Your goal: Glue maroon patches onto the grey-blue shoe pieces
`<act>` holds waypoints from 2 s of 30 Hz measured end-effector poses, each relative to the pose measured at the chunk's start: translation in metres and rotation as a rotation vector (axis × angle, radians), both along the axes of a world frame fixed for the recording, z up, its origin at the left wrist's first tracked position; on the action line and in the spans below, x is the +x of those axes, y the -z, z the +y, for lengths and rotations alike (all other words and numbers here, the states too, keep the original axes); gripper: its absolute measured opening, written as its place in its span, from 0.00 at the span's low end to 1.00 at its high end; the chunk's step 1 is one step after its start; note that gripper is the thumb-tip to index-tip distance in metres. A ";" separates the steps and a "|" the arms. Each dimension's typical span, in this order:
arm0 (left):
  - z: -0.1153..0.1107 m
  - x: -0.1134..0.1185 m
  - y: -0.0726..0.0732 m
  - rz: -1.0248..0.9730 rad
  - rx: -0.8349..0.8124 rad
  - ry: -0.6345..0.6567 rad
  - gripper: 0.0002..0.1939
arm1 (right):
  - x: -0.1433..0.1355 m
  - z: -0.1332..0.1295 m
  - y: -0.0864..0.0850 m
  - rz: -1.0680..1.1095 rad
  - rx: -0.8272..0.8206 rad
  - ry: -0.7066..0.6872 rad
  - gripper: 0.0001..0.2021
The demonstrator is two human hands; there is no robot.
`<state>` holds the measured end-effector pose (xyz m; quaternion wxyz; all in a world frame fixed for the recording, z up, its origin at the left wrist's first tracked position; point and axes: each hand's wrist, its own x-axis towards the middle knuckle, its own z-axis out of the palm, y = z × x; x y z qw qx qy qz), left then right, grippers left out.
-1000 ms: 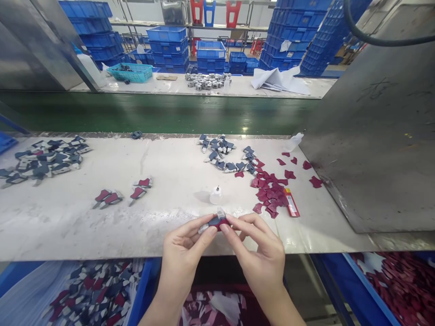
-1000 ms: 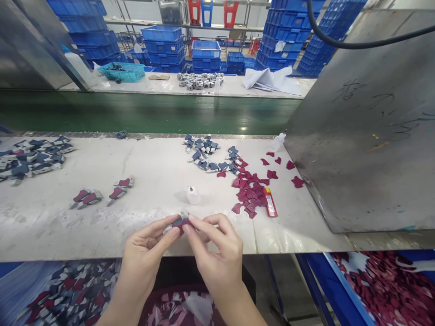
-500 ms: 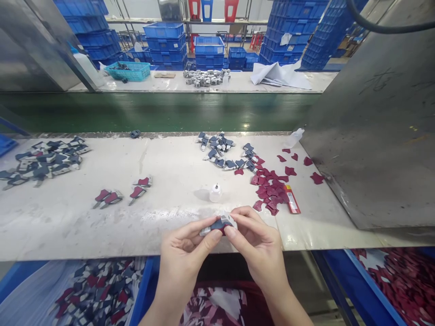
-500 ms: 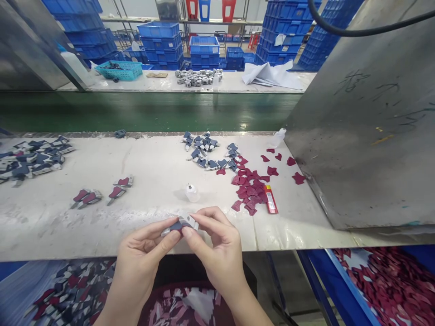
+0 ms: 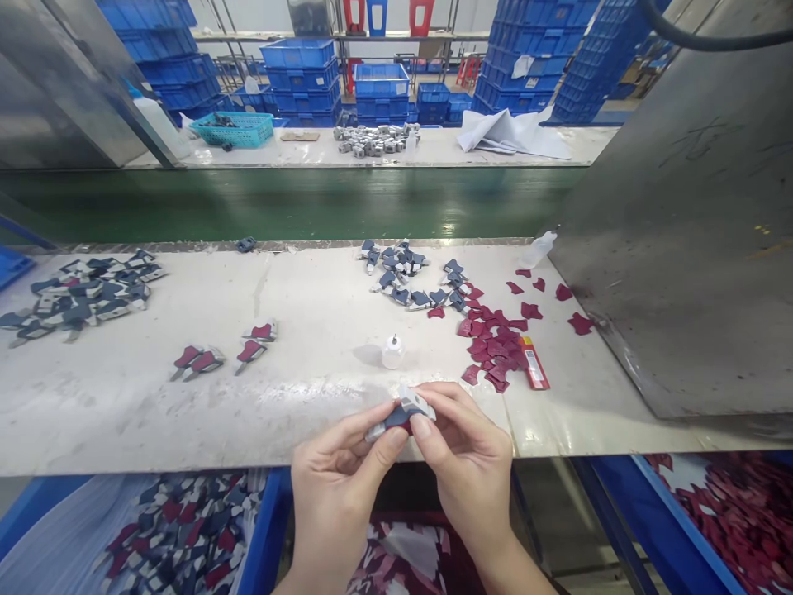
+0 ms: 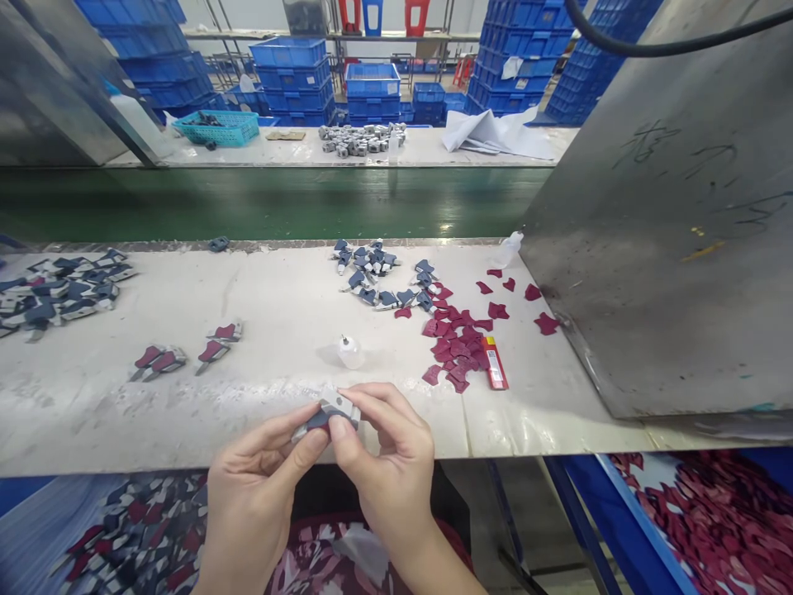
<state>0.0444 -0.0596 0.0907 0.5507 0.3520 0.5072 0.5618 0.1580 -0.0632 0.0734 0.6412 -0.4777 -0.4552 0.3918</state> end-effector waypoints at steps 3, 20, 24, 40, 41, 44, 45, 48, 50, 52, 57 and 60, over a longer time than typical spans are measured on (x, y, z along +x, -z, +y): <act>-0.001 0.001 0.001 0.003 -0.005 -0.015 0.12 | -0.002 0.001 -0.001 0.014 -0.003 0.010 0.11; -0.001 -0.003 0.004 0.021 -0.036 -0.064 0.13 | 0.004 0.003 0.006 -0.013 -0.017 -0.129 0.12; 0.004 -0.006 0.003 0.006 -0.124 -0.051 0.16 | 0.014 0.006 0.012 -0.128 0.032 -0.202 0.20; 0.011 -0.022 -0.008 0.158 -0.115 0.339 0.09 | 0.039 0.022 0.001 -0.773 0.563 -0.059 0.11; 0.011 -0.022 -0.009 0.152 -0.113 0.353 0.08 | 0.038 0.022 0.003 -0.769 0.572 -0.052 0.11; 0.012 -0.020 -0.014 0.138 -0.108 0.366 0.06 | 0.036 0.018 0.007 -0.747 0.585 -0.004 0.10; 0.012 -0.019 -0.014 0.138 -0.103 0.364 0.06 | 0.035 0.017 0.008 -0.735 0.577 0.007 0.09; 0.015 -0.021 -0.013 0.140 -0.075 0.404 0.05 | 0.032 0.016 0.009 -0.694 0.541 0.027 0.06; 0.016 -0.023 -0.013 0.153 -0.047 0.444 0.06 | 0.032 0.016 0.008 -0.672 0.511 0.033 0.10; 0.016 -0.025 -0.013 0.171 -0.036 0.462 0.06 | 0.033 0.016 0.008 -0.655 0.497 0.036 0.13; 0.010 -0.023 -0.018 0.136 -0.107 0.407 0.12 | 0.034 0.015 0.010 -0.613 0.539 0.017 0.06; 0.007 -0.020 -0.019 0.184 -0.102 0.362 0.09 | 0.032 0.014 0.010 -0.618 0.556 0.032 0.06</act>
